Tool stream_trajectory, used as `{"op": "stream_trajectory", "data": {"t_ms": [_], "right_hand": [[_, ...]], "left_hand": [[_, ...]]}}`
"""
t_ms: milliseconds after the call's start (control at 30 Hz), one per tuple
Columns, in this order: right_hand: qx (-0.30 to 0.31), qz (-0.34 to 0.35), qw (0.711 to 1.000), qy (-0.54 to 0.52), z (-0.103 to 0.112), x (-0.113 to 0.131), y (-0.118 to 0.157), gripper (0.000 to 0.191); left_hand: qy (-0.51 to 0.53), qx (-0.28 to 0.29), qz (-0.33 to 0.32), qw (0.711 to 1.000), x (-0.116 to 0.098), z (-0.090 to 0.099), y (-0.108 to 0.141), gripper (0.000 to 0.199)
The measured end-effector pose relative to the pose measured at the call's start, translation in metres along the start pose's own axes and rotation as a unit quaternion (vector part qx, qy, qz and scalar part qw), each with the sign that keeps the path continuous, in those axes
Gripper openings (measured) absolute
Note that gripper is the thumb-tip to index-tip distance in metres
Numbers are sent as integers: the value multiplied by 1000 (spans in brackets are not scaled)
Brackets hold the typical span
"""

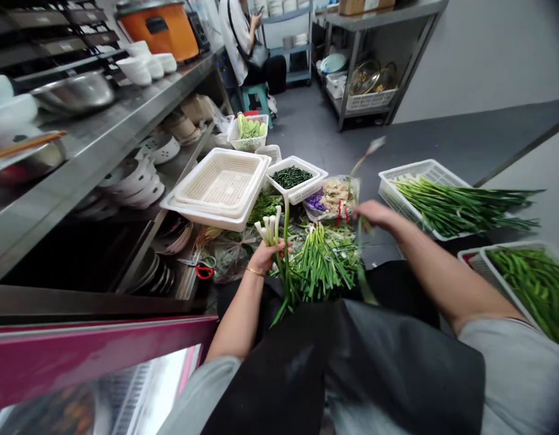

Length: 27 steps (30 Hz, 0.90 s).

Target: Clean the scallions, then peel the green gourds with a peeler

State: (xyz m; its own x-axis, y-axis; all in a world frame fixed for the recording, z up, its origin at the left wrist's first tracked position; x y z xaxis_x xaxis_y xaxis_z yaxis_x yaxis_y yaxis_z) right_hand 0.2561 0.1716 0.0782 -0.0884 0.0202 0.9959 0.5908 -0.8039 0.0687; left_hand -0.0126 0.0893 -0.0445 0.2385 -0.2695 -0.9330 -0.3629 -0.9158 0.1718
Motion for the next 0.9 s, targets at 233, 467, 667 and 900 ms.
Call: {"op": "stream_trajectory", "data": {"t_ms": [233, 467, 667, 900], "right_hand": [[54, -21, 996, 61, -104, -48, -61, 30], [-5, 48, 999, -12, -108, 4, -115, 25], [104, -45, 988, 107, -125, -44, -105, 28], [204, -56, 949, 233, -144, -62, -71, 27]], "left_hand": [[-17, 25, 30, 999, -1, -10, -8, 44], [-3, 26, 48, 998, 8, 0, -9, 46], [-14, -43, 7, 999, 6, 13, -13, 44], [-104, 13, 25, 994, 3, -13, -18, 52]]}}
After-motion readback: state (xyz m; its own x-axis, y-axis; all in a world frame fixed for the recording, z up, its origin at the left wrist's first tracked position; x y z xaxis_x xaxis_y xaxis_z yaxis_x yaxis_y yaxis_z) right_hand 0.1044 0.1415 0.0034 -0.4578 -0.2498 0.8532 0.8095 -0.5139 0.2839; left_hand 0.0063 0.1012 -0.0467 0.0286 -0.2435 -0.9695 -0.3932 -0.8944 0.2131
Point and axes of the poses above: each hand's wrist, its own y-axis away from the middle knuckle, its own z-axis out of the back of the hand, x = y × z, the point moved 10 cm from there along -y, towards the middle knuckle, and after that the axes turned 13 degrees about x, right-handed, at the moved point
